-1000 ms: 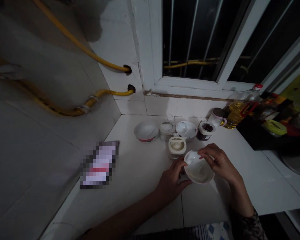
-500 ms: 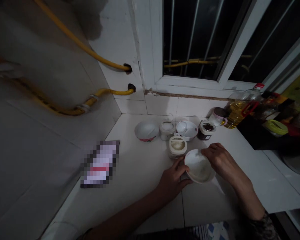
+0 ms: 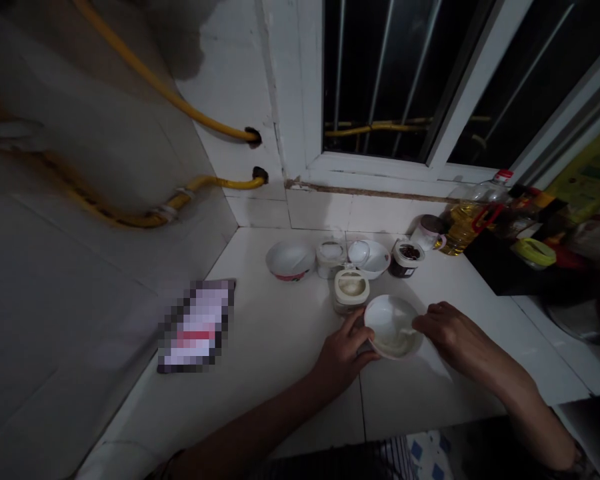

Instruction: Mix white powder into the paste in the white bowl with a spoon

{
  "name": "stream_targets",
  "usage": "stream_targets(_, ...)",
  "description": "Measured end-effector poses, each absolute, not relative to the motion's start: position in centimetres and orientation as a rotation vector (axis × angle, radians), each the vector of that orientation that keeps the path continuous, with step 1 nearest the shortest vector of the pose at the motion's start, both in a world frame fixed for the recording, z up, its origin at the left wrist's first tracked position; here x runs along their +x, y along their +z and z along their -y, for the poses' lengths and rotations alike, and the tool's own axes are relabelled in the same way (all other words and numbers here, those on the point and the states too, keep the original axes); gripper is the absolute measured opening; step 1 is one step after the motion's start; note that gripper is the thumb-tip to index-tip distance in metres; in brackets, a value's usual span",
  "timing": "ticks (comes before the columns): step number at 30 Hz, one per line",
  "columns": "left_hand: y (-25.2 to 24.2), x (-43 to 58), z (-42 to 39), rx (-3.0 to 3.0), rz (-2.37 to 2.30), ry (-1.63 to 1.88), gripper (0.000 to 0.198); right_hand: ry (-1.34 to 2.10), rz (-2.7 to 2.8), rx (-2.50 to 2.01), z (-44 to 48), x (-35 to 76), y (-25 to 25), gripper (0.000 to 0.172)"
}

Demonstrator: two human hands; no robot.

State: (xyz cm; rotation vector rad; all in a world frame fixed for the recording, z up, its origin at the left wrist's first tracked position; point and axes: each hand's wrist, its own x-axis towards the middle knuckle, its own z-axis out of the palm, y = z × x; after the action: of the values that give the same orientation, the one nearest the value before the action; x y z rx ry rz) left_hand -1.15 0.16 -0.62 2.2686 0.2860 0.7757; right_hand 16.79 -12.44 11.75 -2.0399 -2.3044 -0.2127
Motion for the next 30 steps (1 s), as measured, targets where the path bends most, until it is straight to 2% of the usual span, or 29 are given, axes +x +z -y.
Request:
stream_targets(6, -0.8, -1.1, -0.2, 2.242, -0.269, 0.758, 0.016, -0.286, 2.149, -2.177, 13.4, 17.1, 11.2, 0.027)
stream_targets(12, -0.5, -0.9, -0.4, 2.201, -0.283, 0.724, 0.016, 0.213, 1.835, -2.154, 12.4, 18.0, 11.2, 0.025)
stream_targets(18, -0.6, -0.9, -0.4, 2.204, -0.284, 0.724, 0.017, 0.333, 1.644, -2.263, 10.6, 19.4, 10.3, 0.025)
stream_targets(25, -0.7, -0.9, -0.3, 2.186, -0.272, 0.767, 0.019, 0.58, 1.555, -2.092, 8.4, 18.0, 8.5, 0.021)
stream_targets(30, -0.6, -0.9, -0.3, 2.187, -0.258, 0.775, 0.019, 0.763, 1.299, -1.927, 7.5, 18.6, 7.9, 0.019)
